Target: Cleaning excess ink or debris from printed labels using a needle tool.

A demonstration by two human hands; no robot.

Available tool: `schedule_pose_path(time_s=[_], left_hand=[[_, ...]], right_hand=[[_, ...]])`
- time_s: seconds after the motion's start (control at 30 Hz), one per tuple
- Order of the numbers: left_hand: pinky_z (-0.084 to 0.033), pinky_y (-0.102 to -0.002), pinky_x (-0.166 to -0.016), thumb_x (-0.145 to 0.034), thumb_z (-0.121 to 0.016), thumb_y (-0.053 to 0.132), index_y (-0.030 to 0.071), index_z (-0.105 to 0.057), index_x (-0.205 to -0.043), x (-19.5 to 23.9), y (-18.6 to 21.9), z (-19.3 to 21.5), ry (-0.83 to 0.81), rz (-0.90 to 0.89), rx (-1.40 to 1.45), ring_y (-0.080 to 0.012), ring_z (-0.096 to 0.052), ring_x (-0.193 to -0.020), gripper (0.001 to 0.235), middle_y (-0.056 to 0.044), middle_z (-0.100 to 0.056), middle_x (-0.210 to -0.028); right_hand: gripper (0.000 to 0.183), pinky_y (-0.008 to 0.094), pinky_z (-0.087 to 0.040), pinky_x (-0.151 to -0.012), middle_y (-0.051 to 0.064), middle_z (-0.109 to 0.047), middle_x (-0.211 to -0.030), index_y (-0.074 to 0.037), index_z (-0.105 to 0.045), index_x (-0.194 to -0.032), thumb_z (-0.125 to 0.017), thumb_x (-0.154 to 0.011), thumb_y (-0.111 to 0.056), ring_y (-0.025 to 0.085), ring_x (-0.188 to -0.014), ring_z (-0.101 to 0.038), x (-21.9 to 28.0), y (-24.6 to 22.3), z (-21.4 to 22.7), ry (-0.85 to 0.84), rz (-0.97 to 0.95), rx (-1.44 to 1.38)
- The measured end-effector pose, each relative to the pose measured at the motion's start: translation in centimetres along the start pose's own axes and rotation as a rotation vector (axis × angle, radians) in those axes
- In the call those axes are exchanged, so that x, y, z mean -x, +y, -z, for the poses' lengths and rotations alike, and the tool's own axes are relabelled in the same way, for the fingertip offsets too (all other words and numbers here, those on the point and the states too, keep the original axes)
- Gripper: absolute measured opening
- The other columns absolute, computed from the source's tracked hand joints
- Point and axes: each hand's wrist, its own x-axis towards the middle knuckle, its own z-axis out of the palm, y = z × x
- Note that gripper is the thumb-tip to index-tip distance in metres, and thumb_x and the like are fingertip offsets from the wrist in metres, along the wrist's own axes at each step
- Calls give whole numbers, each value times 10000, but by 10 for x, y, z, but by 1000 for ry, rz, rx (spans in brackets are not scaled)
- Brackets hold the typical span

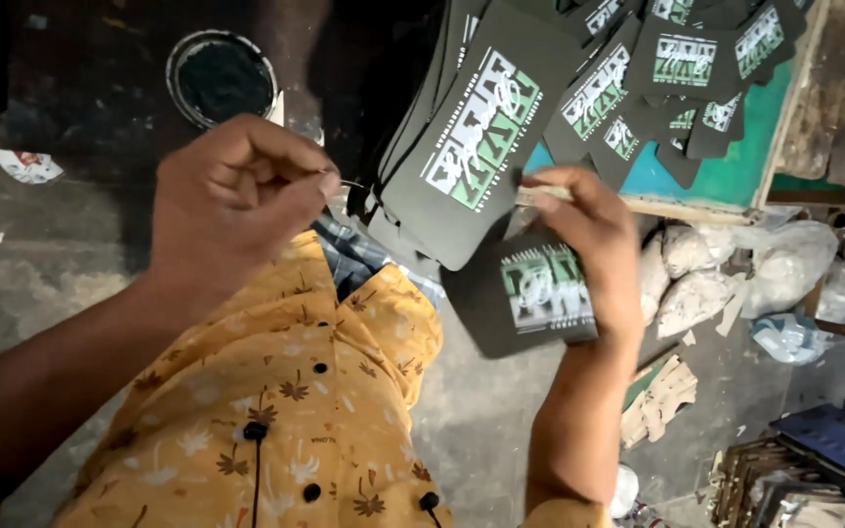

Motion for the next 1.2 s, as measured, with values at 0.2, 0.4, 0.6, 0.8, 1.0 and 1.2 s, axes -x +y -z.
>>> schedule_pose_path(time_s=[0.2, 0.4, 0.6, 0.8, 1.0, 1.2], left_hand=[[-511, -171, -671, -1011, -729, -15, 22, -648, -1071, 7, -1, 7, 54, 28, -20, -11, -641, -837, 107, -58, -725, -1018], [-558, -183, -725, -1028, -725, 5, 29, -653, -1073, 9, -12, 18, 78, 22, -95, -24, -664, -877, 88, -60, -730, -1036], [-566, -200, -762, -1038, -724, 35, 44, -651, -1083, 9, -13, 16, 73, 52, -68, -30, -669, -906, 86, -34, -721, -1033], [-554, -203, -734, -1007, -744, 38, 39, -674, -1054, 10, -19, 17, 94, 91, -111, -32, -661, -877, 85, -31, -724, -998], [-567, -201, -751, -1014, -741, 37, 41, -671, -1067, 13, -27, 23, 113, 72, -110, -30, -677, -889, 88, -25, -732, -1011], [-551, -199, -690, -1013, -750, 50, 42, -677, -1050, 12, -24, 24, 115, 85, -161, -28, -657, -832, 82, -26, -724, -970]], right_hand=[[273, 246, -346, -538, -75, -555, -686, -77, -646, -780, -708, -987, -244, 34, -604, -452, -47, 17, 2, -37, 73, 298], [339, 242, -346, -589, -45, -573, -710, -59, -624, -786, -731, -1023, -276, 46, -642, -446, -61, 36, 37, -99, 227, 327], [298, 229, -491, -593, 21, -643, -741, -197, -662, -1258, -745, -978, -255, 82, -640, -625, -96, -14, 39, 50, 237, 419], [191, 230, -509, -700, 20, -677, -889, 20, -645, -1057, -754, -972, -112, 88, -762, -651, -123, -16, 52, -252, 369, 415], [137, 189, -447, -724, -52, -650, -879, -45, -686, -1006, -775, -970, -142, 29, -799, -571, -123, -14, 55, -272, 262, 477], [77, 289, -563, -840, 86, -681, -1175, 2, -723, -1100, -721, -1024, -9, 148, -984, -666, -117, -27, 114, -281, 769, 599]])
